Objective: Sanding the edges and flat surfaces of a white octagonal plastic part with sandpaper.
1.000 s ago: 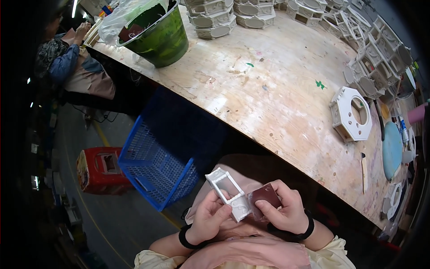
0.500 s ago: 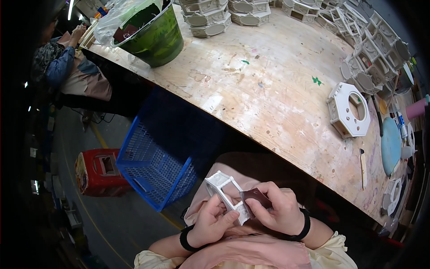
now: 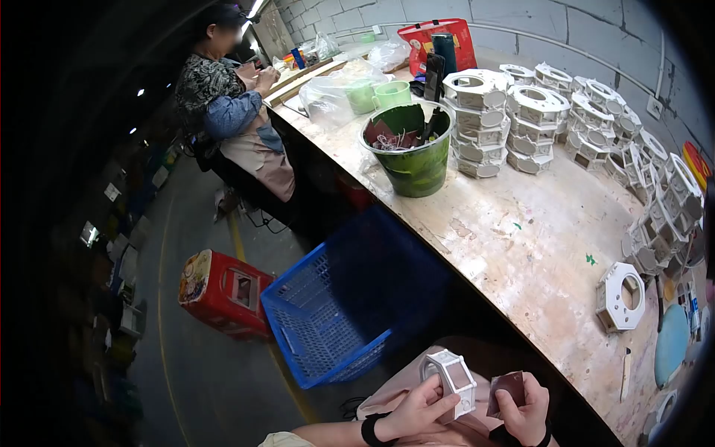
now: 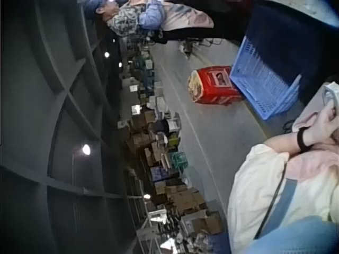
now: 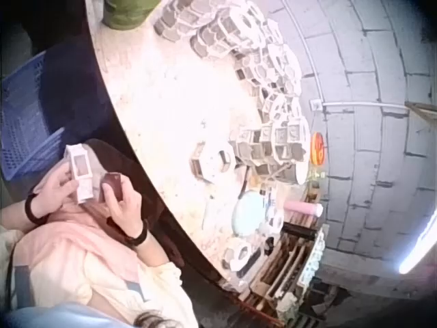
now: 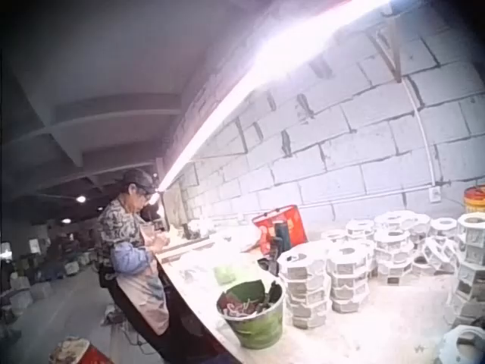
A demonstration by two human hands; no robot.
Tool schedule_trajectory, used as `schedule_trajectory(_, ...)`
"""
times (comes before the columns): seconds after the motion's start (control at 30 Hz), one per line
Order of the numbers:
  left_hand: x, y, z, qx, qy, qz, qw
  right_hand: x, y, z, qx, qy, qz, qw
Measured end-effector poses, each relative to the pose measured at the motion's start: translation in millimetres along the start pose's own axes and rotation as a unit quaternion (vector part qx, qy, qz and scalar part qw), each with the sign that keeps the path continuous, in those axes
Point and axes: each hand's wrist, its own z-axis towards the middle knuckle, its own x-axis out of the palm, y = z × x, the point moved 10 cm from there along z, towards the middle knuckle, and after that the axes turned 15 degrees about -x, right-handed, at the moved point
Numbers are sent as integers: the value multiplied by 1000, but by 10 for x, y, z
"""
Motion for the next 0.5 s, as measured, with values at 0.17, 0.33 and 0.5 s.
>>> schedule_trajectory(0.17, -17, 68, -27, 46, 36, -27, 998, 59, 158, -145, 28, 18, -5, 999)
schedule_trajectory(0.33, -192, -21, -349, 105, -58, 39, 992, 216, 278, -323, 79, 15, 41, 996)
schedule_trajectory(0.5, -371, 75, -588, 172, -84, -14, 981, 374, 478, -479, 70, 12, 68, 995)
